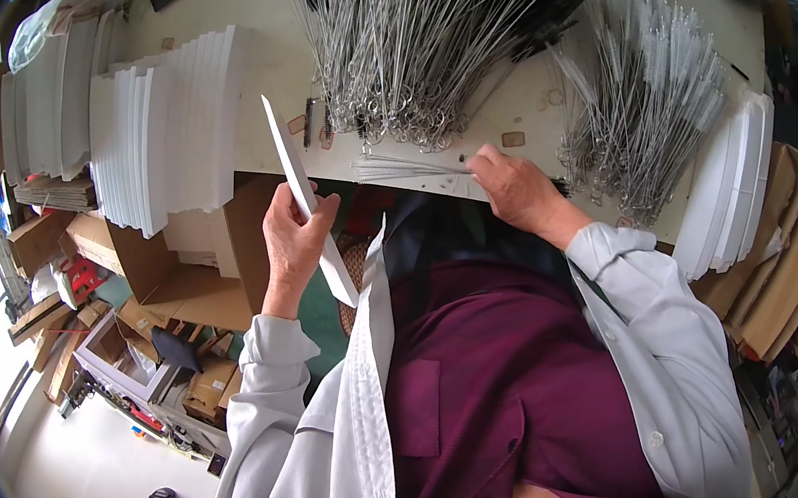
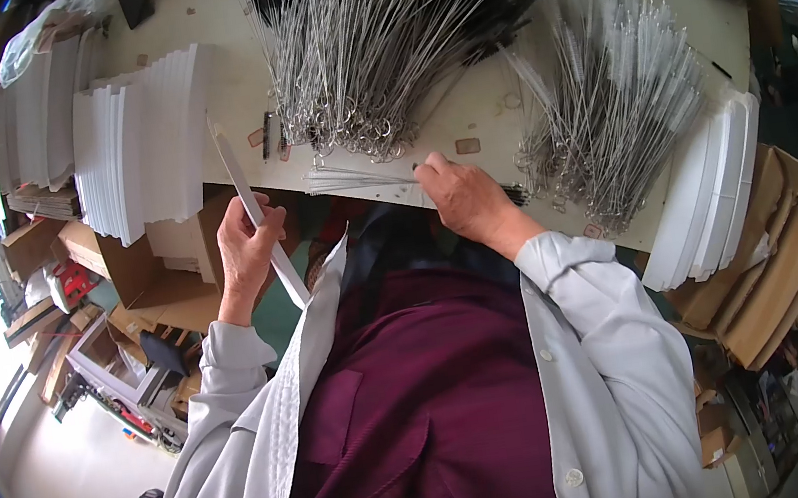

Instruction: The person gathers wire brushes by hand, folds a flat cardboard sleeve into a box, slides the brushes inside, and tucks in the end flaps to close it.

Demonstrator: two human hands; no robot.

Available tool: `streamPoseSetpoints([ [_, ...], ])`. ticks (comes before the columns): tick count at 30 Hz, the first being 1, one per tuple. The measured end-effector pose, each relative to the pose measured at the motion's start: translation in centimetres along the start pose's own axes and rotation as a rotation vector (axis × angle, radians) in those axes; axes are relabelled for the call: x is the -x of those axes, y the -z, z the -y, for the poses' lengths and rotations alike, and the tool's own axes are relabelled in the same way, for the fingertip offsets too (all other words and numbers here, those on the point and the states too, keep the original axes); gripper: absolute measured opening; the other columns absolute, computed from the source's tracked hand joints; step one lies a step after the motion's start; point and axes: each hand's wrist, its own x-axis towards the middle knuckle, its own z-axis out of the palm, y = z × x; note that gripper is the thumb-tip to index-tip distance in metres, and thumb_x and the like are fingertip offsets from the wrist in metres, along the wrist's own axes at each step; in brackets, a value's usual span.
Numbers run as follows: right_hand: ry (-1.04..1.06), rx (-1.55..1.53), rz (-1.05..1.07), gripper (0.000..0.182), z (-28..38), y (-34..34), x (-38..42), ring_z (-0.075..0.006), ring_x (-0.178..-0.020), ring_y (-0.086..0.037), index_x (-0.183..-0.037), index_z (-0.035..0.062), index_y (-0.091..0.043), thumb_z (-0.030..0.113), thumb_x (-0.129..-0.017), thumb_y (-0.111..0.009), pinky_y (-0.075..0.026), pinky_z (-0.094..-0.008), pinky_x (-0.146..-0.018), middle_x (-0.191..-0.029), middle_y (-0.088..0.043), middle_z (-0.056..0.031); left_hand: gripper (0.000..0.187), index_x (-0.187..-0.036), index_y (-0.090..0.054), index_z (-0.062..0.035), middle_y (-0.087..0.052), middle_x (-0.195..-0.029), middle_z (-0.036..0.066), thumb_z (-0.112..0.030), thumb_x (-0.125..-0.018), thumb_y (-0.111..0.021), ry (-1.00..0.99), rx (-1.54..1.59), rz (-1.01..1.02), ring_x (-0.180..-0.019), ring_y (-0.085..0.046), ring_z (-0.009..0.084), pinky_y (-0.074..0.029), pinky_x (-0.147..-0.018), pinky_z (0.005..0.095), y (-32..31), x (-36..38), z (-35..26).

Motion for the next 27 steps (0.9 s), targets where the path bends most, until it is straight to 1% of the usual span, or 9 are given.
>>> streamPoseSetpoints([
  [6, -0.041, -0.056, -0.153, 0.031, 0.9, 4.7, 2.6, -0.0346, -0.078, -0.068, -0.12, 0.0046, -0.065, 0.0, -0.09, -0.061, -0.056, -0.0443, -0.068, -0.084, -0.067, -0.0122, 0.042, -0.105, -0.064, -0.0005, -0.065, -0.078, 0.008, -0.026, -0.079, -0.086, -0.009, -0.26, 0.04, -0.069, -0.059, 0.0143, -0.051, -0.066, 0.0312, 1.0, -1.0, -2.9],
  [8, -0.085, -0.039, -0.203, 0.032, 1.1, 6.6, 3.5, -0.0337, -0.076, -0.068, -0.124, 0.0069, -0.067, 0.002, -0.093, -0.063, -0.056, -0.0429, -0.066, -0.084, -0.067, -0.0123, 0.064, -0.129, -0.063, -0.0031, -0.074, -0.1, 0.018, -0.026, -0.075, -0.088, -0.158, -0.388, 0.053, -0.092, -0.075, 0.0311, -0.059, -0.084, 0.0391, 0.6, -1.0, -3.4],
  [10, -0.135, -0.061, -0.234, 0.032, 1.6, 8.5, 4.0, -0.033, -0.074, -0.067, -0.125, 0.0083, -0.069, 0.003, -0.093, -0.067, -0.054, -0.0423, -0.064, -0.084, -0.066, -0.0124, 0.069, -0.132, -0.062, -0.0048, -0.073, -0.109, 0.018, -0.029, -0.073, -0.089, -0.289, -0.576, 0.073, -0.099, -0.073, 0.0333, -0.059, -0.088, 0.041, 0.3, -1.1, -3.8],
  [18, -0.18, 0.043, -0.343, 0.021, 1.8, 13.9, 6.0, -0.0292, -0.068, -0.064, -0.115, 0.0052, -0.073, 0.006, -0.094, -0.069, -0.052, -0.0386, -0.062, -0.079, -0.066, -0.0112, 0.07, -0.13, -0.063, -0.005, -0.073, -0.109, 0.018, -0.033, -0.072, -0.09, -0.445, -0.677, 0.182, -0.096, -0.072, 0.0335, -0.059, -0.086, 0.0417, -1.4, -1.1, -6.5],
  [20, -0.316, -0.192, -0.421, 0.018, 1.8, 14.1, 6.4, -0.0278, -0.065, -0.064, -0.115, 0.0023, -0.073, 0.008, -0.098, -0.066, -0.05, -0.0371, -0.061, -0.079, -0.066, -0.0139, 0.069, -0.129, -0.064, -0.0045, -0.072, -0.109, 0.017, -0.024, -0.068, -0.091, -0.478, -0.732, 0.206, -0.098, -0.072, 0.0327, -0.059, -0.085, 0.04, -2.0, -0.7, -7.3],
  [21, -0.382, -0.288, -0.506, 0.02, 1.5, 13.2, 6.6, -0.0183, -0.06, -0.059, -0.115, -0.0011, -0.072, 0.013, -0.103, -0.064, -0.047, -0.0327, -0.058, -0.073, -0.063, -0.0098, 0.069, -0.129, -0.064, -0.0045, -0.072, -0.109, 0.017, -0.024, -0.068, -0.091, -0.487, -0.732, 0.211, -0.098, -0.072, 0.0327, -0.059, -0.085, 0.04, -2.3, -0.6, -7.4],
  [23, -0.485, -0.431, -0.479, 0.022, 1.4, 12.5, 6.8, -0.0134, -0.06, -0.054, -0.115, -0.002, -0.072, 0.016, -0.104, -0.064, -0.044, -0.0304, -0.057, -0.07, -0.059, -0.0054, 0.067, -0.125, -0.066, -0.0052, -0.073, -0.103, 0.017, -0.036, -0.071, -0.091, -0.574, -0.474, 0.299, -0.087, -0.073, 0.0307, -0.059, -0.08, 0.0398, -3.1, -0.2, -7.7],
  [24, -0.579, -0.583, -0.44, 0.025, 1.6, 12.1, 6.6, -0.0085, -0.059, -0.048, -0.115, -0.0028, -0.072, 0.018, -0.105, -0.064, -0.041, -0.0281, -0.055, -0.067, -0.054, -0.001, 0.068, -0.124, -0.067, -0.0027, -0.072, -0.094, 0.012, -0.039, -0.072, -0.091, -0.324, -0.329, 0.477, -0.084, -0.07, 0.0218, -0.056, -0.079, 0.0357, -3.0, 0.4, -9.3],
  [27, -0.532, -0.764, -0.433, 0.027, 2.6, 10.7, 5.8, -0.0036, -0.061, -0.038, -0.114, 0.0007, -0.075, 0.025, -0.106, -0.064, -0.034, -0.0245, -0.053, -0.066, -0.044, 0.006, 0.072, -0.122, -0.067, 0.001, -0.064, -0.086, 0.002, -0.049, -0.075, -0.09, -0.145, 0.021, 0.845, -0.083, -0.061, 0.0122, -0.05, -0.077, 0.0285, -4.2, 0.2, -9.5],
])
